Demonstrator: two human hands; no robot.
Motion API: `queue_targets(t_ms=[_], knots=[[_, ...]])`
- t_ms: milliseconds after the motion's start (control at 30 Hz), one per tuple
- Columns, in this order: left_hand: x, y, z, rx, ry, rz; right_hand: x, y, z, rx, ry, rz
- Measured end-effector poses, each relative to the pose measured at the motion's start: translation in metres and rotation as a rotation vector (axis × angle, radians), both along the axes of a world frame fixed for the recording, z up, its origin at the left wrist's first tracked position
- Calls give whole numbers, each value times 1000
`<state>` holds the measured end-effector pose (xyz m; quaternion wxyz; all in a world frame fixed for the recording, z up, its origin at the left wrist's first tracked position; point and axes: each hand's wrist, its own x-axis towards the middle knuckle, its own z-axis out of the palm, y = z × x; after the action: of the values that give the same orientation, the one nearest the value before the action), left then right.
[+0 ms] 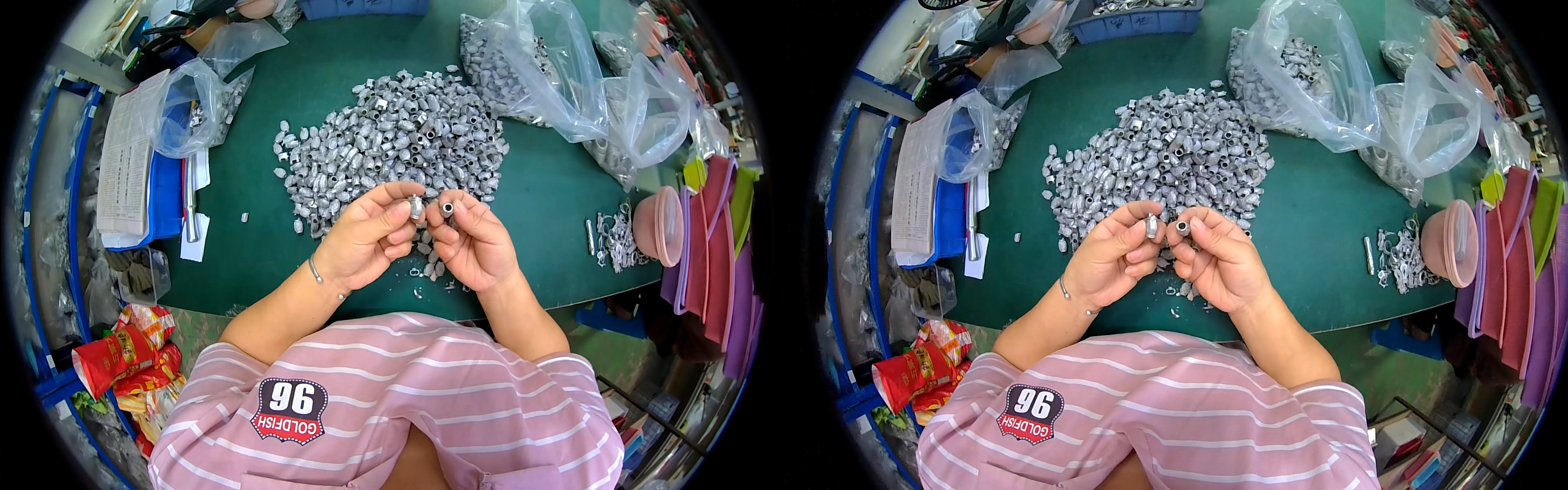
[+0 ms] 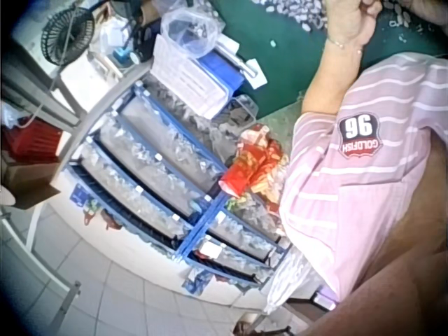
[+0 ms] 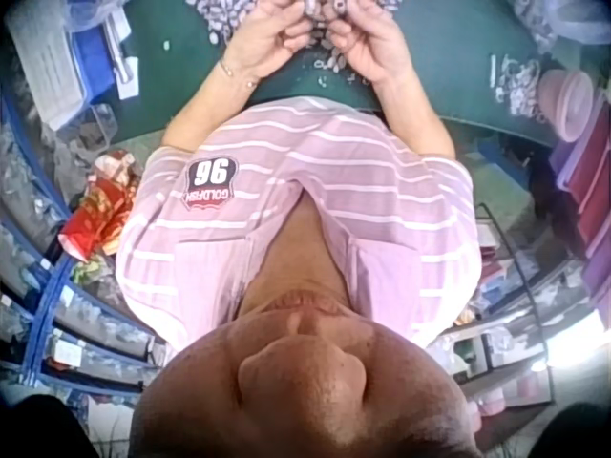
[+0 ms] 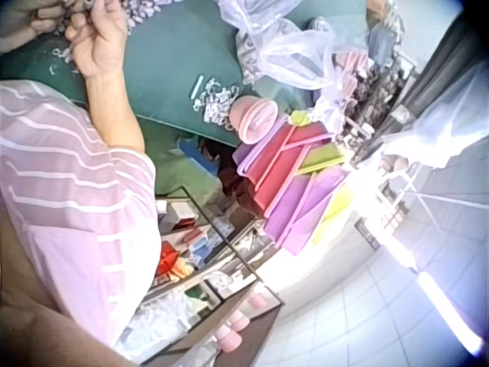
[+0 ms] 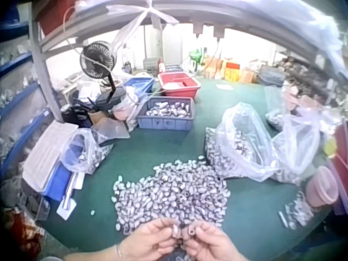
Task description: The person sits at a green workbench and repeatedly picks up small, cylindrical metal components from a large pile. They manipulate the parts by hand, appearing to fit smaller rings or caps onto the cylinders, and then place the assembled units back onto the table. The process is repetitive and involves handling the components one at a time.
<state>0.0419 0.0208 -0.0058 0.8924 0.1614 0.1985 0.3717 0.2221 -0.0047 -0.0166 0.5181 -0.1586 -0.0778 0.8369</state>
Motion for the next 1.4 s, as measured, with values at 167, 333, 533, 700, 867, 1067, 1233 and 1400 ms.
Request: queue_targets(t_ms=[167,333,533,700,867,1067,1233,1400], knots=[[-3,-1,-2,13,-3,-18,-1,-3,-2,64,-62,1],[-5,2,11,-131,-60,23,-1,-5,8,42,-47,-47],[6,16,9,869,941,203,18,21,7,653,-1729,-500],[18,32,-4,1610,1346,223,16,36,14,688,-2076,-317],[21,32,-7,1648,1346,286,17,37,14,775,-1911,-354],[11,18,14,1104,1024,244,20,22,6,599,-1199,-330],[9,8,15,1017,874,303,12,12,8,357,-694,-224],[14,1,8,679,522,237,5,2,9,263,-560,-112]])
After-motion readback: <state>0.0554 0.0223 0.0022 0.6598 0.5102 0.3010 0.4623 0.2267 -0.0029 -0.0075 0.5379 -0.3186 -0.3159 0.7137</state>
